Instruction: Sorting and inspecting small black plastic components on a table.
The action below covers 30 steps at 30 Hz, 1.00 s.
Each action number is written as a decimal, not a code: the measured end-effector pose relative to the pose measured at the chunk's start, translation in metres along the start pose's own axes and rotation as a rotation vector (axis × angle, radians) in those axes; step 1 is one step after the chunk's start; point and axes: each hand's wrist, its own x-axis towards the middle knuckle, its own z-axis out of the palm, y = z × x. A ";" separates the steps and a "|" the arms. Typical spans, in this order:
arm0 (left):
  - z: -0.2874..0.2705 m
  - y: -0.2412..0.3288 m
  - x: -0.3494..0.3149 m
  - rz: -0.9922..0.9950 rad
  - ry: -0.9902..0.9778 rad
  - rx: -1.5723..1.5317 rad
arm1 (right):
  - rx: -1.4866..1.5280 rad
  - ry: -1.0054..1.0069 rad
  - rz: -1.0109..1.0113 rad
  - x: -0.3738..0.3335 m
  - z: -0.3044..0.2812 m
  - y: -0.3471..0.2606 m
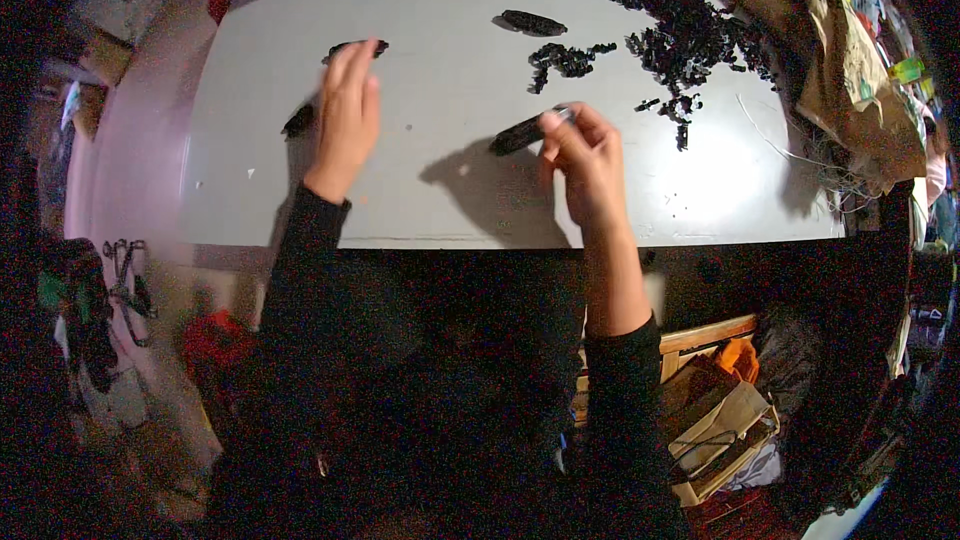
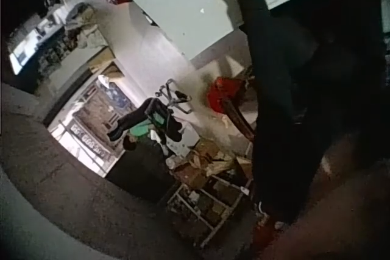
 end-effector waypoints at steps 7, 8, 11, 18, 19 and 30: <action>0.021 -0.020 0.013 -0.093 -0.268 0.401 | -0.762 -0.018 -0.221 0.060 -0.015 0.004; 0.018 -0.011 0.013 -0.126 -0.321 0.335 | -1.058 0.021 -0.281 0.061 -0.006 0.000; 0.013 0.006 0.001 -0.265 -0.335 -0.093 | -1.355 -0.048 -0.365 0.070 -0.009 0.009; -0.010 0.067 -0.034 -0.765 -0.440 -1.409 | -0.150 -0.208 0.160 0.010 0.007 0.005; -0.009 0.073 -0.036 -0.762 -0.446 -1.419 | -0.101 -0.178 0.198 0.002 0.009 0.002; -0.027 0.103 -0.047 -0.788 -0.420 -1.354 | -0.039 -0.154 0.204 -0.043 0.047 -0.001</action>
